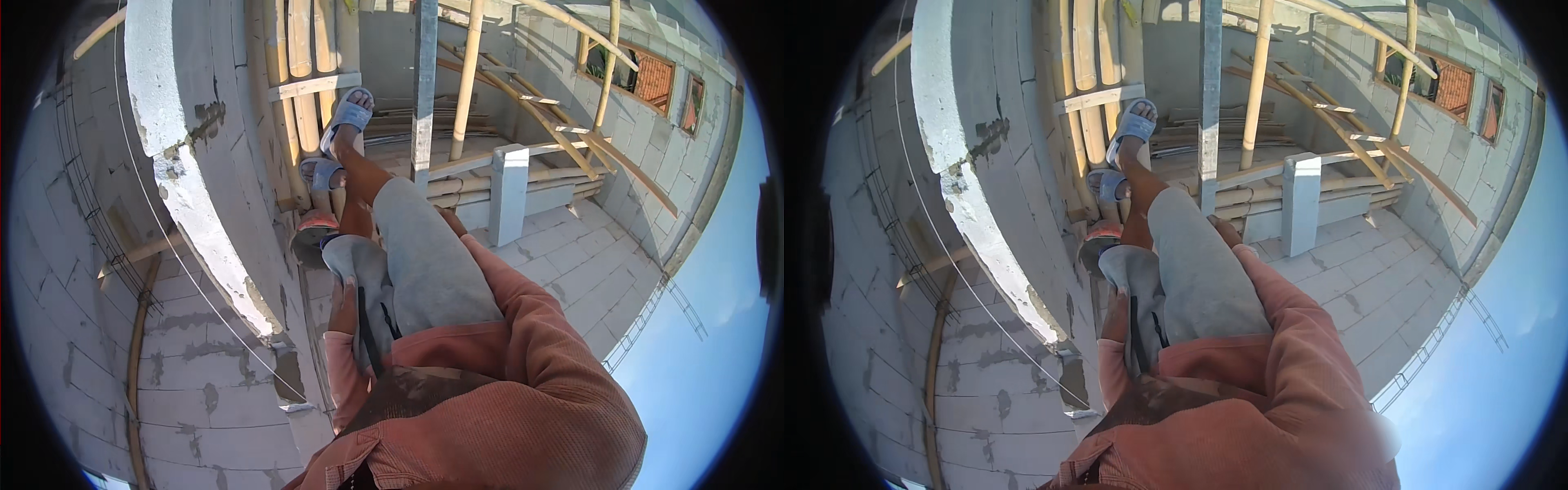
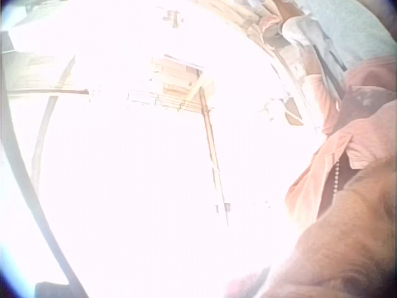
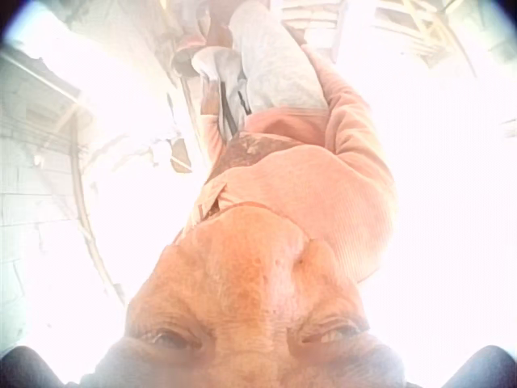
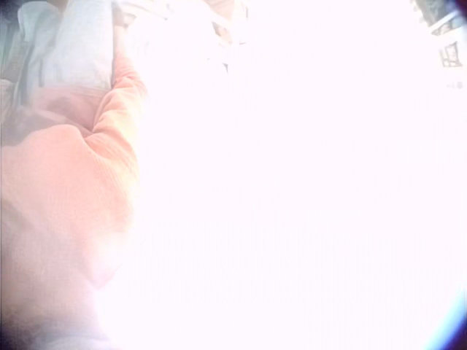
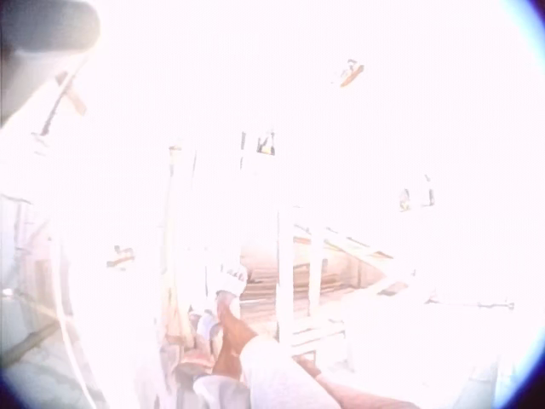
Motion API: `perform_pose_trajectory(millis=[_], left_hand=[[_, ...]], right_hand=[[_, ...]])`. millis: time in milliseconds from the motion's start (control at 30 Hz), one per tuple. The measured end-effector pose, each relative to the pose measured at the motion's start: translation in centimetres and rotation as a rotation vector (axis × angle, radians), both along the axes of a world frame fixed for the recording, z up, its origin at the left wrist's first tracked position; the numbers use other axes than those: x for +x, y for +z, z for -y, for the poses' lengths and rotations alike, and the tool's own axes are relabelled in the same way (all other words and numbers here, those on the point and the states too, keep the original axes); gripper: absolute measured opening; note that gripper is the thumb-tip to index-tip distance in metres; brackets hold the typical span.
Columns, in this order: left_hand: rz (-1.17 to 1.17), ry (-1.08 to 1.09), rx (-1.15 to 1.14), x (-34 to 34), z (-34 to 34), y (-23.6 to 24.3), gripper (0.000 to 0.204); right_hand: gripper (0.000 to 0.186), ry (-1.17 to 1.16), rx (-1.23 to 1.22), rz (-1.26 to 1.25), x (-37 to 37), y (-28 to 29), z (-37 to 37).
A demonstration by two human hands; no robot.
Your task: The person applies mortar to a vertical pillar using a trowel, then lifts and places a lightweight concrete block onto the pillar, tapping it into position with a hammer.
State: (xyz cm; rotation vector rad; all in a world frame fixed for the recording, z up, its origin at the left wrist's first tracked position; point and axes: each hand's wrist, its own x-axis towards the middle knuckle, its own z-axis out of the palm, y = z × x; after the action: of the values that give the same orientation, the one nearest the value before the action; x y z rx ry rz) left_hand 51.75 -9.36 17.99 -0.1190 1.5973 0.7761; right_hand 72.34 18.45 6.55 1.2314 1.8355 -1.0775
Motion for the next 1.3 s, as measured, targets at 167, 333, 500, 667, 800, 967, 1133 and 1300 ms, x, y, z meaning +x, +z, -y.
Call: perform_pose_trajectory(millis=[167, 333, 500, 667, 800, 967, 1133, 1300], left_hand=[[-0.099, -0.312, -0.096, -4.4, -2.8, -0.9, 0.081], [-0.111, -0.501, -0.139, -7.5, -6.4, -2.4, 0.081], [-0.308, -0.622, -0.204, -11.9, -11.7, -1.1, 0.075], [-0.328, -0.702, -0.173, -12.3, -15.2, -2.4, 0.081], [-0.375, -0.858, -0.276, -11.9, -14.9, -3.2, 0.088], [-0.316, -0.865, -0.324, -13.0, -14.6, -4.1, 0.087], [-0.380, -0.883, -0.307, -13.4, -15.1, -5.2, 0.082], [-0.383, -0.823, -0.319, -14.1, -15.7, -5.7, 0.074]], right_hand=[[0.033, -0.080, -0.245, 0.096, 0.4, -0.8, 3.2], [0.028, 0.061, 0.045, 0.000, 1.8, -6.7, 0.9], [0.030, -0.385, 0.019, 0.106, -5.2, -12.5, -6.1], [0.032, -0.464, 0.142, 0.010, -12.1, -14.6, -13.2], [0.032, -0.455, 0.159, -0.006, -14.9, -16.3, -14.0], [0.041, -0.483, 0.079, 0.080, -15.0, -20.0, -14.6], [0.051, -0.350, 0.257, 0.106, -14.4, -24.5, -14.3], [0.072, -0.279, 0.347, 0.183, -17.7, -25.5, -15.7]])
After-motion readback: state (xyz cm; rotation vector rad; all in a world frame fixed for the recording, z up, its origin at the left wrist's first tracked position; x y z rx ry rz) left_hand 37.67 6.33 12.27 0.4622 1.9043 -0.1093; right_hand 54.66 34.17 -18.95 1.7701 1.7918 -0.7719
